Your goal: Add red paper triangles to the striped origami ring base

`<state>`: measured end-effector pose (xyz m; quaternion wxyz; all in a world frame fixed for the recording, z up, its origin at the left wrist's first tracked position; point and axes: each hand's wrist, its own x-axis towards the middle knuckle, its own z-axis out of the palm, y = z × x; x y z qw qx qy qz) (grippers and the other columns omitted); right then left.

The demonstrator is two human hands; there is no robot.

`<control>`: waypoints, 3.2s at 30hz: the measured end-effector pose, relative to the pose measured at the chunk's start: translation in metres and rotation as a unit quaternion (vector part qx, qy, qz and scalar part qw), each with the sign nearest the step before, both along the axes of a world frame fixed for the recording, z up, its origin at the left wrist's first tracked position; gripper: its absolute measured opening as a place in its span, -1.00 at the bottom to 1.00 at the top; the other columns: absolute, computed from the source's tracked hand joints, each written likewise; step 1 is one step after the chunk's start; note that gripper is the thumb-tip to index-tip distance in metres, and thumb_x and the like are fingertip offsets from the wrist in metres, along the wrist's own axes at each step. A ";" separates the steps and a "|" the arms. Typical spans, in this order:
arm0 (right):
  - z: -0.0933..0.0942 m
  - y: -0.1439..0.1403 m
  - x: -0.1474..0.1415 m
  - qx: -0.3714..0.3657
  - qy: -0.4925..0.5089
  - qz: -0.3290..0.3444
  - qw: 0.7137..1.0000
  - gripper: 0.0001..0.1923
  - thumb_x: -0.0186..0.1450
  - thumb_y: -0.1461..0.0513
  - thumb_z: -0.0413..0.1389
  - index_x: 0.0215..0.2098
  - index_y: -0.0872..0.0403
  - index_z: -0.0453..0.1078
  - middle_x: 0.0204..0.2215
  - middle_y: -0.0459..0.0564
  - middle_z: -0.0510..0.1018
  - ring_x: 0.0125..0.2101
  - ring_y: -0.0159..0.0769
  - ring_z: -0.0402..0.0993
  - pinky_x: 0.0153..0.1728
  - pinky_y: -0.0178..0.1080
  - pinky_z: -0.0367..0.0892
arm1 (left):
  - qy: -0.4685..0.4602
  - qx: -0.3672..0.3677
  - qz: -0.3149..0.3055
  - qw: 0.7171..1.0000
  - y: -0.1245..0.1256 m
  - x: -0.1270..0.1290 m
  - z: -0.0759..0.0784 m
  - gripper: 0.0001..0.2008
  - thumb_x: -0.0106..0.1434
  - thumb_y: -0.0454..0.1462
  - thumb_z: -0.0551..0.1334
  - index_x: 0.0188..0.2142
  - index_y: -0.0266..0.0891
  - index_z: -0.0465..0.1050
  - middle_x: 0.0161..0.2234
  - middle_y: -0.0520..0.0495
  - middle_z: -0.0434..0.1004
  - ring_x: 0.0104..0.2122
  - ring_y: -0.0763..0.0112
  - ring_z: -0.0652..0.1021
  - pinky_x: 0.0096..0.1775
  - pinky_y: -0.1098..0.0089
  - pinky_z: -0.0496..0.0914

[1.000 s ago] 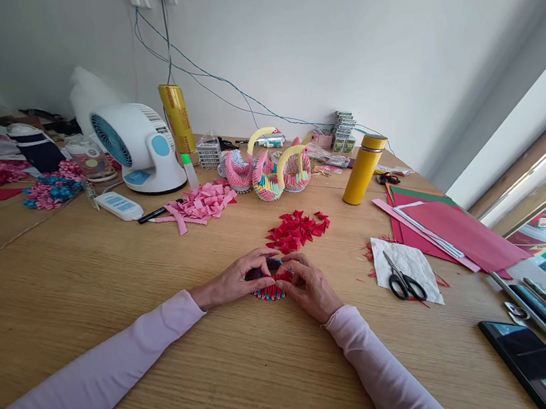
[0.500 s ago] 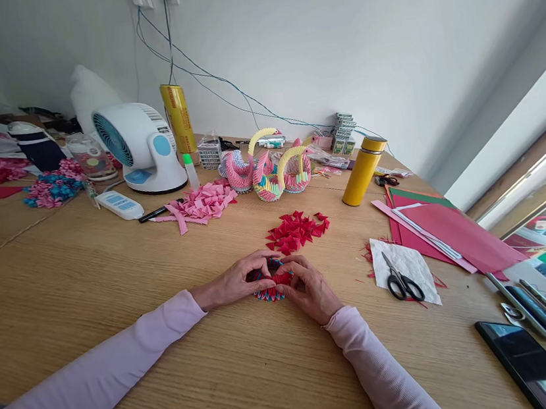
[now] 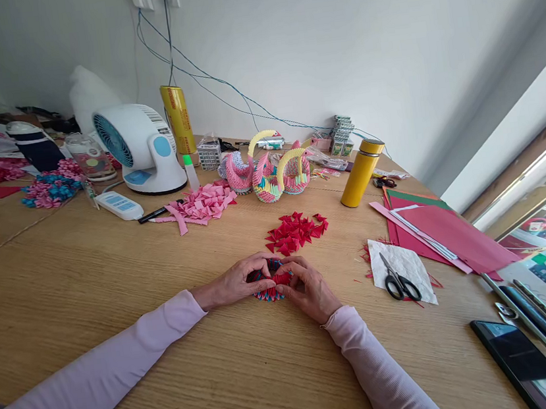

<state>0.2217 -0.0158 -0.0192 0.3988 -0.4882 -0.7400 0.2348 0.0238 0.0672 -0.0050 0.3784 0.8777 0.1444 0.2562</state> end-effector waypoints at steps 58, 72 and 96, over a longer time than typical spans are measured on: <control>0.003 0.001 -0.006 -0.035 0.066 -0.011 0.997 -0.51 0.23 0.14 0.15 0.08 0.04 0.14 -0.30 -0.04 0.50 -0.43 -0.36 0.44 -0.28 -0.21 0.38 | -0.013 -0.003 0.124 0.992 -0.011 0.009 -0.003 -0.44 0.15 -0.17 0.30 0.08 -0.19 0.11 0.03 -0.19 0.31 0.00 0.23 0.41 0.01 0.23 0.34; -0.001 0.045 0.035 0.000 -0.042 -0.241 0.970 -0.76 0.21 0.10 0.03 -0.32 0.09 0.40 -0.49 -0.04 0.52 -0.62 -0.38 0.33 -0.52 -0.29 0.25 | 0.024 0.035 0.149 0.988 -0.009 0.014 -0.011 -0.74 0.25 -0.19 0.17 -0.07 -0.17 0.27 -0.14 -0.08 0.47 -0.15 0.30 0.49 -0.06 0.28 0.37; -0.016 0.067 0.034 0.013 -0.135 -0.286 0.948 -0.87 0.20 0.21 0.06 -0.37 0.06 0.43 -0.43 -0.02 0.53 -0.41 -0.26 0.45 -0.37 -0.29 0.25 | 0.072 0.184 0.160 0.967 -0.016 0.040 -0.010 -0.89 0.27 -0.23 0.16 -0.34 -0.24 0.33 -0.31 -0.03 0.45 -0.27 0.33 0.44 -0.19 0.35 0.31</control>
